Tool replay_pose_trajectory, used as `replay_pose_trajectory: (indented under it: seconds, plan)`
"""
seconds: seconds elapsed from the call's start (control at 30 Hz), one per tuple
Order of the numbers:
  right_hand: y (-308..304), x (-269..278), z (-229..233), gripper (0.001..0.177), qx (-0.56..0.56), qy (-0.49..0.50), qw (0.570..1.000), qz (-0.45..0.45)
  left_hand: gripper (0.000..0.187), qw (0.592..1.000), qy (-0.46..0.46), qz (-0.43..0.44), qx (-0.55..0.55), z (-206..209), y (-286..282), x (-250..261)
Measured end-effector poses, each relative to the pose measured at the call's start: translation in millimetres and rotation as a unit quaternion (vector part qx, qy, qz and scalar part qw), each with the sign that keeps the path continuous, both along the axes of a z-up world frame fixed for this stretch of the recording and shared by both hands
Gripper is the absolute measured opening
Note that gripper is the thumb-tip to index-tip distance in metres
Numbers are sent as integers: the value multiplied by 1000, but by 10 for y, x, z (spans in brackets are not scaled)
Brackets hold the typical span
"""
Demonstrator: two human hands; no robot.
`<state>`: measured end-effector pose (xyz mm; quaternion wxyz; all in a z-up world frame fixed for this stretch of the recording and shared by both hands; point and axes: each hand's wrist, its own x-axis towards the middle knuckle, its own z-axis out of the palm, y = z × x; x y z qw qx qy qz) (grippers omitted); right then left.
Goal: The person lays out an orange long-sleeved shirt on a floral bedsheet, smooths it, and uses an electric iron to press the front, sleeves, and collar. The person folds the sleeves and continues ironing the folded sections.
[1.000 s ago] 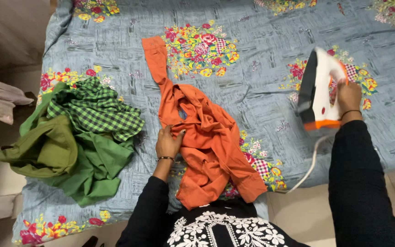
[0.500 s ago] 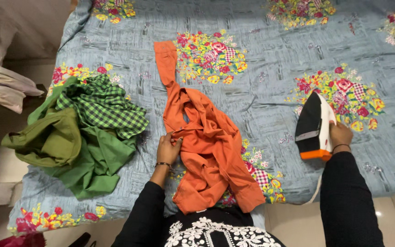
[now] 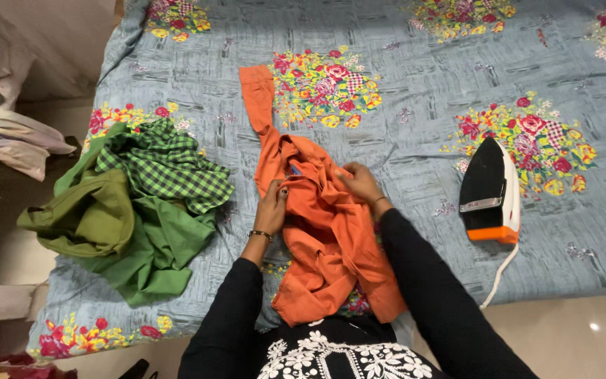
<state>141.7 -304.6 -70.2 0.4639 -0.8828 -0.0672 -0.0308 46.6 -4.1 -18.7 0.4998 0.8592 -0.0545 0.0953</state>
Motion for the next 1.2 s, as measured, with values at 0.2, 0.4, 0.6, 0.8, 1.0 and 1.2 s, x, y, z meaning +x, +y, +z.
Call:
replay_pose_trajectory:
  seconds: [0.2, 0.4, 0.6, 0.8, 1.0, 1.2]
  plan:
    - [-120, 58, 421, 39, 225, 141, 944, 197, 30, 982, 2, 41, 183, 570, 390, 348]
    - [-1074, -130, 858, 34, 234, -64, 963, -120, 46, 980, -138, 29, 142, 1194, 662, 705]
    - [-1232, -466, 467, 32, -334, 45, 923, -183, 82, 892, 143, -140, 406, 530, 585, 969]
    - [-392, -371, 440, 63, -208, -142, 964, -85, 33, 912, -32, -154, 378, -299, 706, 960]
    - [-480, -357, 387, 46, -59, 5, 993, 98, 35, 987, 136, -40, 71, -166, 1049, 978]
    - [-2000, -578, 830, 14, 194, -42, 952, -232, 37, 995, 33, -44, 85, 369, 1911, 949]
